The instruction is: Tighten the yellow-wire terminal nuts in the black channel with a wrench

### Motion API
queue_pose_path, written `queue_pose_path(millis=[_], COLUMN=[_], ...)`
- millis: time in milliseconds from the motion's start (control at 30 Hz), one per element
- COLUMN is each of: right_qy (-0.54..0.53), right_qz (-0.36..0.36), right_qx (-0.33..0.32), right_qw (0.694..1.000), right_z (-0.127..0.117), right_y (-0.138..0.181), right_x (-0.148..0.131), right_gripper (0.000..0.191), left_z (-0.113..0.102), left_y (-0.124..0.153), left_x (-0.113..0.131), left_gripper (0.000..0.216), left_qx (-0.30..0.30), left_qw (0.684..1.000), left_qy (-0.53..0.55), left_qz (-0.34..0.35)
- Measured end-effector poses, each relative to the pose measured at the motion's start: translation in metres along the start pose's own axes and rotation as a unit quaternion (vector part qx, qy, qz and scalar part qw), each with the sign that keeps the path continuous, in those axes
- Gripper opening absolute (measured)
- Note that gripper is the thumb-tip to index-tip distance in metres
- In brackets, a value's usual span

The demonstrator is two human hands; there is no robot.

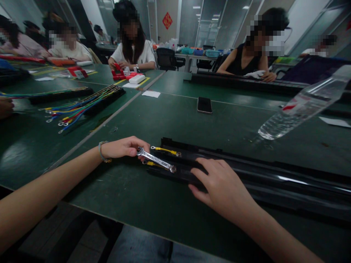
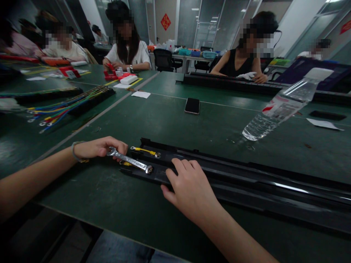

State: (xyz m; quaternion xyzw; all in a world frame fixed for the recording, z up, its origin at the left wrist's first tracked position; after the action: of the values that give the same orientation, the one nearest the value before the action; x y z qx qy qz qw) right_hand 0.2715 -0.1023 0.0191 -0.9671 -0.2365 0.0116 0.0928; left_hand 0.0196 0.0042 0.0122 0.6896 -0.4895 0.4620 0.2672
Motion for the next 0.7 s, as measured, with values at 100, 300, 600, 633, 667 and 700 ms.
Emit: queue_pose_path(millis=[100,300,600,633,667,700], right_qy=[0.002,0.0,0.0,0.001,0.003,0.004], right_qz=[-0.001,-0.002,-0.001,-0.002,-0.003,-0.003], right_qx=[0.002,0.003,0.002,0.002,0.003,0.003], right_qw=[1.0,1.0,1.0,1.0,1.0,1.0], right_z=[0.0001,0.001,0.0013,0.0012,0.0011,0.0009], right_y=[0.0005,0.0001,0.001,0.0011,0.0012,0.0013], right_x=[0.0001,0.0008,0.0006,0.0005,0.0005,0.0006], right_gripper=[0.025,0.025,0.026,0.026,0.026,0.026], left_z=[0.0004,0.0018,0.0027,0.0027,0.0027,0.0027], left_y=[-0.0002,-0.0009,-0.0021,-0.0019,-0.0017,-0.0014], left_x=[0.0002,0.0034,0.0047,0.0044,0.0041,0.0037], left_gripper=[0.057,0.056,0.056,0.056,0.056,0.055], left_qx=[-0.001,0.0,-0.003,-0.003,-0.003,-0.004], left_qw=[1.0,1.0,1.0,1.0,1.0,1.0], left_qy=[0.0,-0.004,-0.01,-0.009,-0.007,-0.007], left_qz=[0.005,0.014,0.011,0.012,0.012,0.012])
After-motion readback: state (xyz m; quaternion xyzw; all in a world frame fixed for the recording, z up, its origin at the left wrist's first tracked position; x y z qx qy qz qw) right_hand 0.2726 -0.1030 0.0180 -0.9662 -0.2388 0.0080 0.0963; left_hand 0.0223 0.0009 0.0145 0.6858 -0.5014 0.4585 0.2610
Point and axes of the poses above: each hand's wrist, its own y-axis away from the middle knuckle, its own z-axis out of the palm, x = y × z, the point moved 2 cm from there along -y, towards the middle knuckle, and after that the axes turned 7 degrees about z, right-handed, at the moved point
